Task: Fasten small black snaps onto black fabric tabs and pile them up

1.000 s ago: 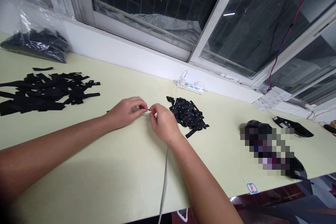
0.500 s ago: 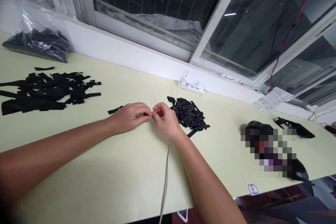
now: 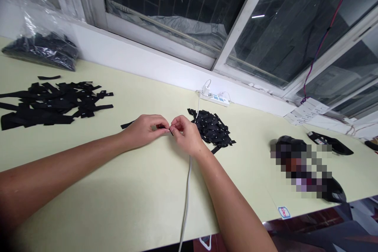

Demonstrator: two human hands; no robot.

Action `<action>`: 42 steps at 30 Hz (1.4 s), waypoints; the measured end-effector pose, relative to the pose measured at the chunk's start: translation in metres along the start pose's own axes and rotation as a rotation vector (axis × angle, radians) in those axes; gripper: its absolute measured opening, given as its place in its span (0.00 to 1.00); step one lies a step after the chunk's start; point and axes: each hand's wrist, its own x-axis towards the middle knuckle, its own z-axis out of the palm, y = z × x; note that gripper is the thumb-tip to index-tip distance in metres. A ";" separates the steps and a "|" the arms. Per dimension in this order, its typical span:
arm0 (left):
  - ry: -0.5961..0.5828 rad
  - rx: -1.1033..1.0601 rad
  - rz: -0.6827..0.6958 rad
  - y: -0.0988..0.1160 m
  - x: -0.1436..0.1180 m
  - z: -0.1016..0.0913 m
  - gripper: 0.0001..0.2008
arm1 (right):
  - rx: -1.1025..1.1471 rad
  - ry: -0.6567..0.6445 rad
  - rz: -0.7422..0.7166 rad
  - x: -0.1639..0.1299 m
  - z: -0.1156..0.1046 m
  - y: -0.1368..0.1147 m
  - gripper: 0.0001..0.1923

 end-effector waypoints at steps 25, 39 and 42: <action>0.026 -0.104 -0.146 0.000 0.001 0.000 0.04 | 0.047 0.105 0.044 0.000 0.006 -0.004 0.12; 0.020 -0.063 -0.126 0.002 0.001 0.000 0.05 | 0.165 0.455 0.086 0.007 -0.005 0.005 0.13; 0.018 -0.082 -0.133 0.003 0.001 0.000 0.04 | 0.139 0.480 0.139 0.005 -0.003 0.003 0.12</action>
